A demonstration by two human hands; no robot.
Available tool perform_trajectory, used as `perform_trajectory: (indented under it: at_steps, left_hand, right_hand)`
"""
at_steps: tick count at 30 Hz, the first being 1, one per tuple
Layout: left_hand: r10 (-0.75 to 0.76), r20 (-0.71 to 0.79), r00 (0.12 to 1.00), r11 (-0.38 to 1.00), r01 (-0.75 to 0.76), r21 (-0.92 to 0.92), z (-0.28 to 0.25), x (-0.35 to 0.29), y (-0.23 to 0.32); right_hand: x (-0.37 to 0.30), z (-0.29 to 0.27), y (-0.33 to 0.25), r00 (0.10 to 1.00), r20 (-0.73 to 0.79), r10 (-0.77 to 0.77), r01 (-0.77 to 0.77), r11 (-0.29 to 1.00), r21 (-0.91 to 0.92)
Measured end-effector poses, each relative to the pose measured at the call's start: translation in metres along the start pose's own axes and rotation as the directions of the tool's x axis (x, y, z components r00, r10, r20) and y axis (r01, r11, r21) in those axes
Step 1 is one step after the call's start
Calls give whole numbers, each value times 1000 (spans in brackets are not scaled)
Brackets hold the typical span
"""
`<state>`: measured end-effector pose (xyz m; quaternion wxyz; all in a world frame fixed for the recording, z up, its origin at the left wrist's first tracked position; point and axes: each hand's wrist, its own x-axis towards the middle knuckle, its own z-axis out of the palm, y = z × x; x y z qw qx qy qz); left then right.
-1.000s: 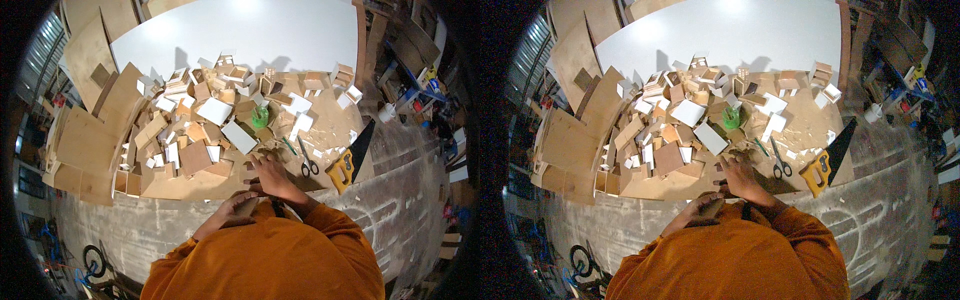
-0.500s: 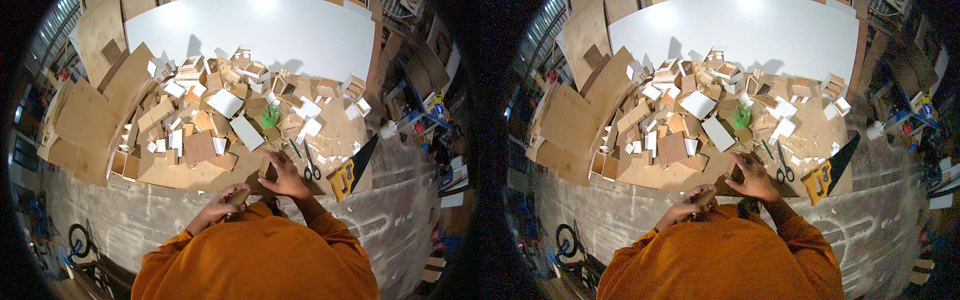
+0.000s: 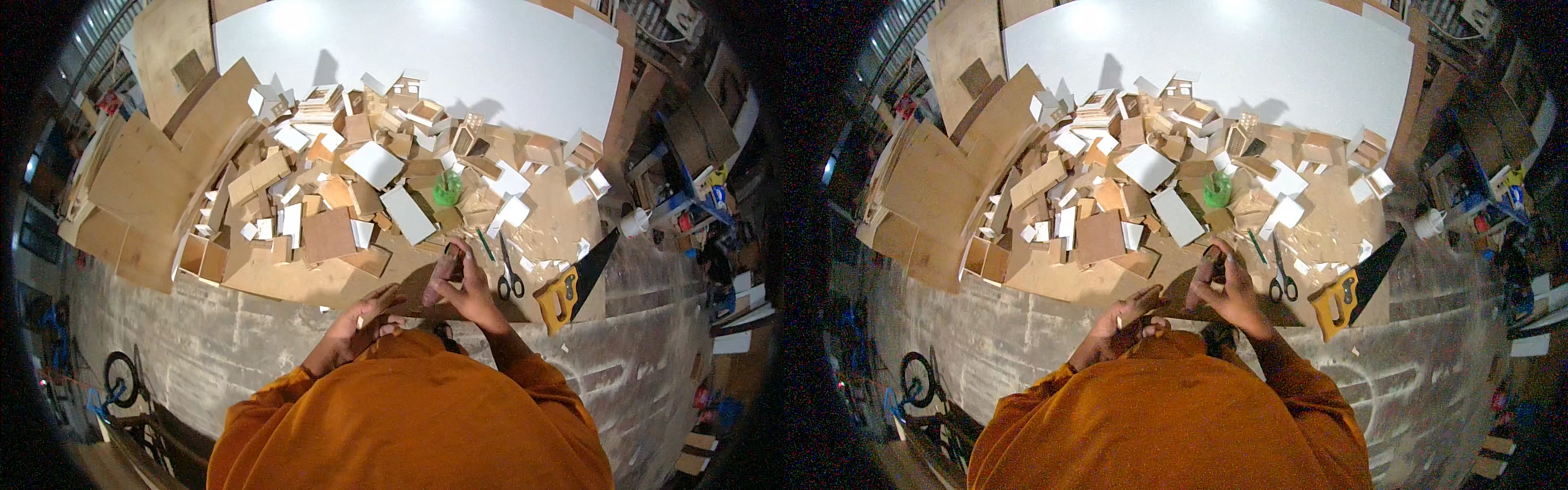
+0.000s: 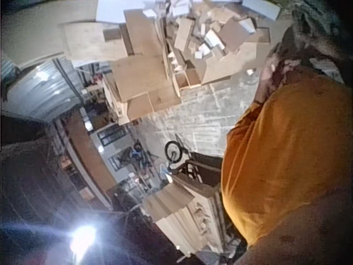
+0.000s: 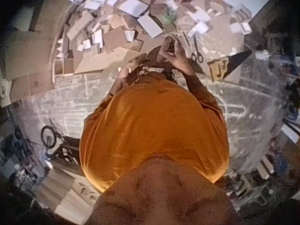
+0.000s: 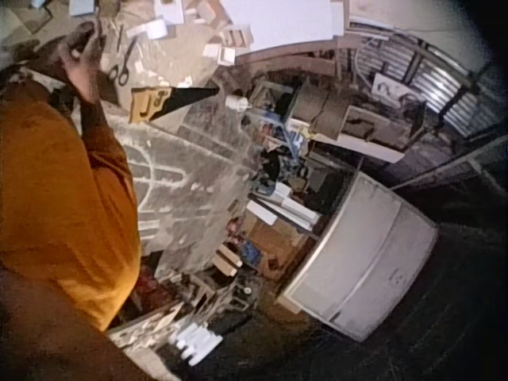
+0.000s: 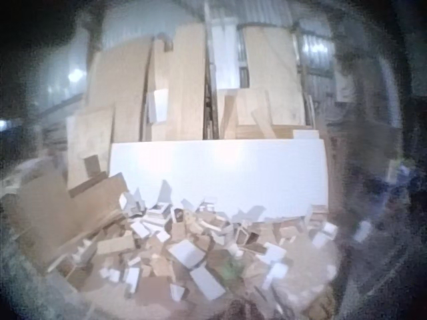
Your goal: The person assembles small wooden architectural models at a workbench, picking up small plywood pieces, checking their fit, and using scissors to trim a white paper element.
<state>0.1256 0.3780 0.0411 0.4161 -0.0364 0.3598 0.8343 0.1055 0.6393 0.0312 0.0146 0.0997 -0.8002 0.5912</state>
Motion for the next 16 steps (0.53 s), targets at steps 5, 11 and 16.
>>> perform_trajectory:
  at_steps: [5,11,16]
  left_hand:
    - [68,-124,990,995,-77,-65,7,0,-6]
    - [142,183,973,876,-210,435,13,-4,3]
    - [195,203,960,818,-273,505,8,-2,-7]
  right_hand:
    - [-2,13,-31,973,211,-99,128,983,-133]
    - [2,34,-69,937,306,-168,269,908,-323]
    - [-2,48,-54,954,163,-250,290,904,-313]
